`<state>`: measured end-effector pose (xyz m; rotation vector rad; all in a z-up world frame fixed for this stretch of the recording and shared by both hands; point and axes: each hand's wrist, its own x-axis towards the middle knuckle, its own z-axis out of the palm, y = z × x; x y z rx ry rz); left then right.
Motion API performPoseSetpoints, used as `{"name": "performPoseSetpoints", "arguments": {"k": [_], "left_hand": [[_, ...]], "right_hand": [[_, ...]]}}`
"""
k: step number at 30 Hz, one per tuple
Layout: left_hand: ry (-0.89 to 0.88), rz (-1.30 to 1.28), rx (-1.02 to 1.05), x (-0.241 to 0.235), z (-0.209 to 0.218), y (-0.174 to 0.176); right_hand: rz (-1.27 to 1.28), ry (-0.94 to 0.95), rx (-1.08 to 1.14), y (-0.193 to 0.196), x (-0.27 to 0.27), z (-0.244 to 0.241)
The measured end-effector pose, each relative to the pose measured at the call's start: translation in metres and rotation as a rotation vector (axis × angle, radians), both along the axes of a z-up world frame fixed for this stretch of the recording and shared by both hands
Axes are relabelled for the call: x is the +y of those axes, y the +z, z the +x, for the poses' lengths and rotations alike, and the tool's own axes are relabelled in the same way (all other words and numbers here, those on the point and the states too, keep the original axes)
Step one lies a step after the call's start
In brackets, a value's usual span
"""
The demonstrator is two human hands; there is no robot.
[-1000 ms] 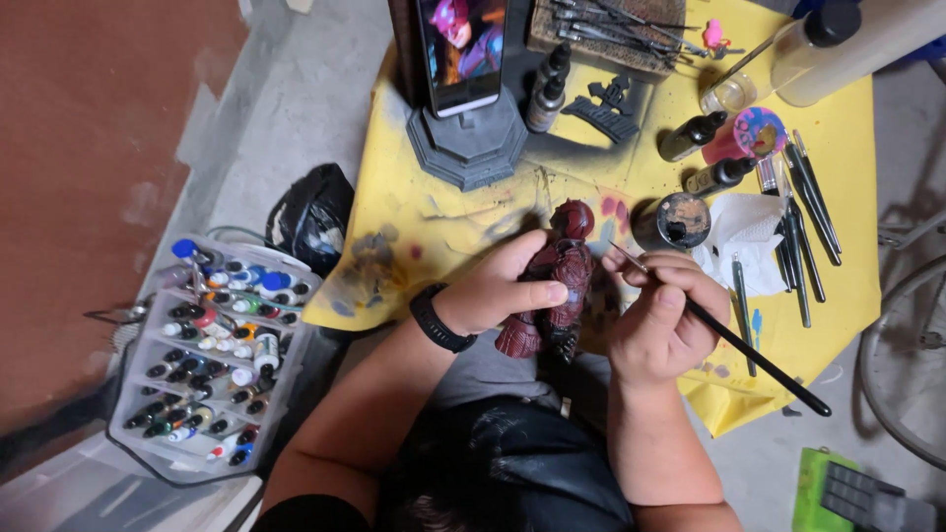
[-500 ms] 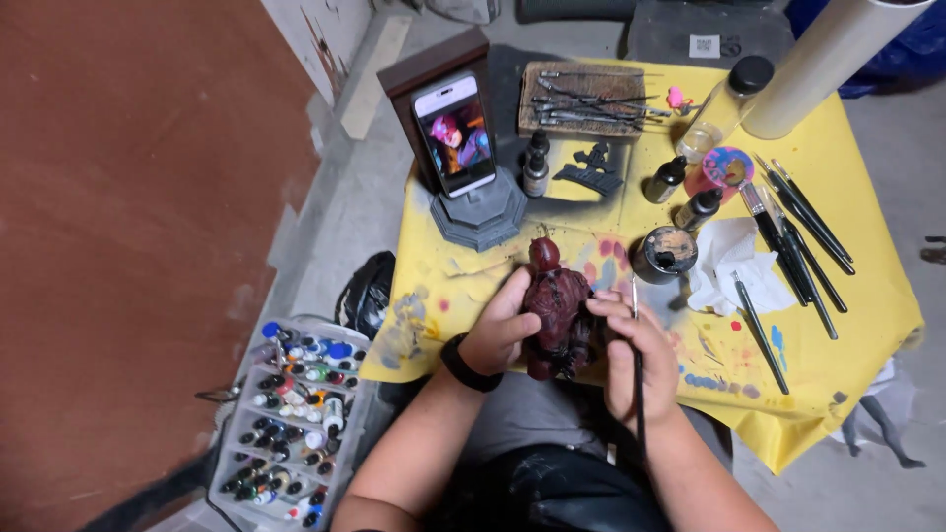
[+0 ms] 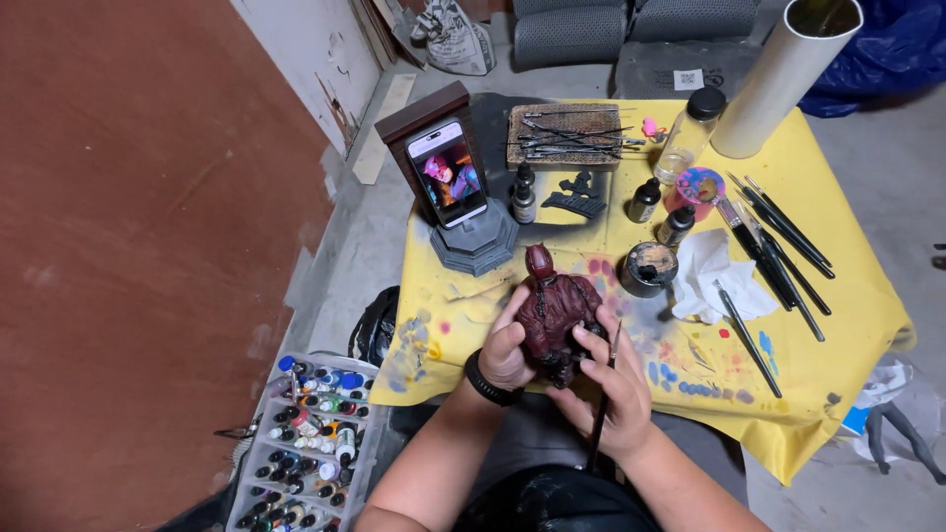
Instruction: Painting a red miniature figure using a fine-tipped brush while referencing an image on a smartphone.
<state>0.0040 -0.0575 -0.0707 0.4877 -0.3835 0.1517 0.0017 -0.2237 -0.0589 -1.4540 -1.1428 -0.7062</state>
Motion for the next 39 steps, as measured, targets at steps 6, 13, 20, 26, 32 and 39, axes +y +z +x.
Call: {"name": "performPoseSetpoints", "arguments": {"k": [6, 13, 20, 26, 32, 39], "left_hand": [[0.035, 0.186, 0.069, 0.003, -0.001, -0.019], [0.188, 0.314, 0.201, 0.002, 0.003, 0.007], [0.273, 0.334, 0.170, 0.016, 0.016, -0.026], [0.154, 0.351, 0.289, 0.015, 0.007, -0.021], [0.044, 0.409, 0.360, 0.015, 0.010, -0.001], [0.040, 0.645, 0.243, 0.024, 0.012, 0.005]], "right_hand": [[0.004, -0.131, -0.014, -0.003, -0.002, 0.001], [-0.043, -0.114, -0.016, -0.003, -0.009, 0.016], [0.309, -0.300, 0.434, -0.037, -0.064, 0.082], [0.268, -0.384, 0.538, -0.031, -0.072, 0.114], [0.261, -0.302, 0.455, -0.034, -0.063, 0.130], [0.237, -0.298, 0.399, -0.041, -0.060, 0.136]]}}
